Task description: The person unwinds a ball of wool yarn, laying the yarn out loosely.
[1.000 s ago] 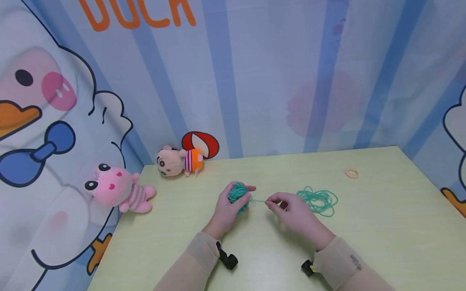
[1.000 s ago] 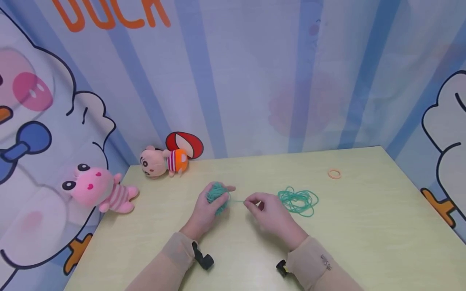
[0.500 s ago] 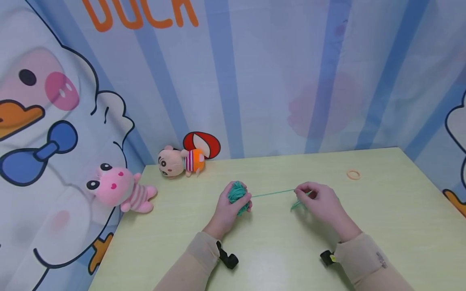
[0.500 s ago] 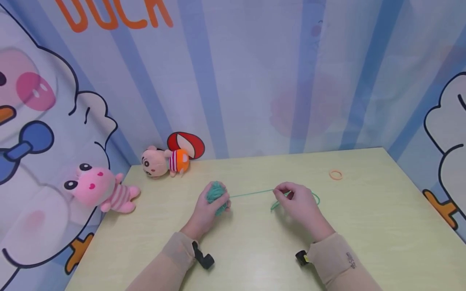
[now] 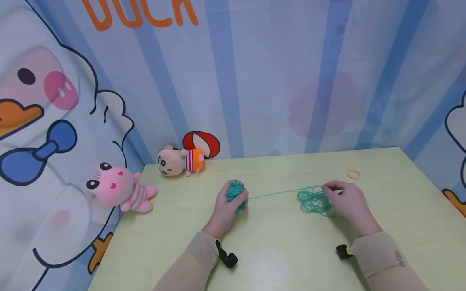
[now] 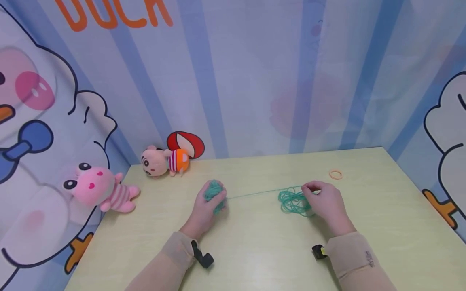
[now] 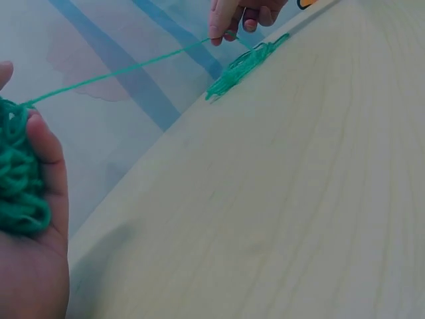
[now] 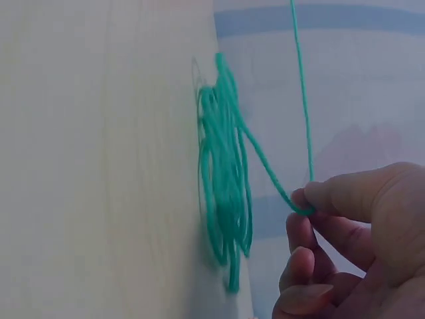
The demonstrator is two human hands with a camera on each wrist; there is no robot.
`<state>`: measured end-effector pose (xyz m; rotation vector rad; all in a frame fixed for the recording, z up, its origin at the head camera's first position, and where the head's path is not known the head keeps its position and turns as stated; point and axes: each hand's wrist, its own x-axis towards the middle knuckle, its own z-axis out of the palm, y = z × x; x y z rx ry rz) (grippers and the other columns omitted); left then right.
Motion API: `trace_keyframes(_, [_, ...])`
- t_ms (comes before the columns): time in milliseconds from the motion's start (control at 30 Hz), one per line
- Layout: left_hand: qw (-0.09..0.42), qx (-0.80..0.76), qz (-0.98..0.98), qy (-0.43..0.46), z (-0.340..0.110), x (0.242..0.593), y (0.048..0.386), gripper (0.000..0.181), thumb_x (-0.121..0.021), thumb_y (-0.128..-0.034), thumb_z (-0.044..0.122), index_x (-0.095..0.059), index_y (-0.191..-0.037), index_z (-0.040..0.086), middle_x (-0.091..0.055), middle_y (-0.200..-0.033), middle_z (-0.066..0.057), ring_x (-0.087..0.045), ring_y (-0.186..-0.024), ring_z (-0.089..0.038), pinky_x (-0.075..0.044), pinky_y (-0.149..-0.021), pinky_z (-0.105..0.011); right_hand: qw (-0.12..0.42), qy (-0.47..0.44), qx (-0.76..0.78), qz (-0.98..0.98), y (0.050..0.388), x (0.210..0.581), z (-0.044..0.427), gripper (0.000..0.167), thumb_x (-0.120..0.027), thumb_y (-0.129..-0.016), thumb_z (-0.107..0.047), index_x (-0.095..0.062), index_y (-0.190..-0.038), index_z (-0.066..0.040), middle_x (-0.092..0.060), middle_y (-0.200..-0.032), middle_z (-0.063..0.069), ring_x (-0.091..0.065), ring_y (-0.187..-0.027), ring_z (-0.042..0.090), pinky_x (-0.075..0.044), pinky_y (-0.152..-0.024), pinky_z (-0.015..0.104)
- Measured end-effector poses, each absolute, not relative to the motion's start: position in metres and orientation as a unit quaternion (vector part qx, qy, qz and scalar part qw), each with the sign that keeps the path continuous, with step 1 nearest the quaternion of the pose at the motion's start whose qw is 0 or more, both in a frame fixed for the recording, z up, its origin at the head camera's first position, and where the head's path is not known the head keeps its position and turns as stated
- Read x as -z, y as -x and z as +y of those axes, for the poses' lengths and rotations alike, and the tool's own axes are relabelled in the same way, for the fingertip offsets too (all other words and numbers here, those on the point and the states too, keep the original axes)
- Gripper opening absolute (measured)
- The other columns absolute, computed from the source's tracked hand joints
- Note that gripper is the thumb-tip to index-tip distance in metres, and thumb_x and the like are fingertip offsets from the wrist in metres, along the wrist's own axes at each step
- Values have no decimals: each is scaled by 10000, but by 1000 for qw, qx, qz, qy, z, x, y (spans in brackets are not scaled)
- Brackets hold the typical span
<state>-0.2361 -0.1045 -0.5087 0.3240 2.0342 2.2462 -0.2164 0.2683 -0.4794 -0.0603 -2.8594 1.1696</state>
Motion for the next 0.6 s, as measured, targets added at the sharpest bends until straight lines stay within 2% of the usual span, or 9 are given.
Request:
trace_keyframes(167, [42,-745,658,-104,-105,510,237,470,-703,-1083,206,-484,-1428,-28,-672,-1044,-23,-675,-906,-189,-644,-757,-277,7,59,-360,-931,218,484,284,477,-581,-1115,-403,-747,-1335,-13,-727,-1364,275,-662,-1235,489,-553,-973,611])
trace_keyframes(233, [36,-748,654,-103,-105,510,237,493,-705,-1081,210,-476,-1436,-43,-673,-1055,-29,-677,-913,-194,-648,-756,-281,1,69,-348,-935,218,486,289,470,-596,-1108,-381,-747,-1324,8,-724,-1363,290,-650,-1258,515,-534,-1015,648])
trace_keyframes(467, [28,-747,658,-95,-106,512,239,496,-714,-1074,218,-489,-1439,-33,-677,-1056,-27,-681,-901,-187,-650,-761,-284,-20,70,-318,-945,217,489,293,415,-635,-1084,-309,-754,-1263,46,-742,-1288,304,-681,-1181,510,-546,-992,646])
trace_keyframes(600, [36,-742,661,-100,-106,512,239,502,-729,-1069,216,-495,-1445,-20,-674,-1070,-27,-686,-897,-189,-655,-774,-292,7,58,-327,-943,218,489,281,404,-646,-1076,-310,-718,-1275,35,-725,-1240,300,-689,-1095,458,-554,-900,576])
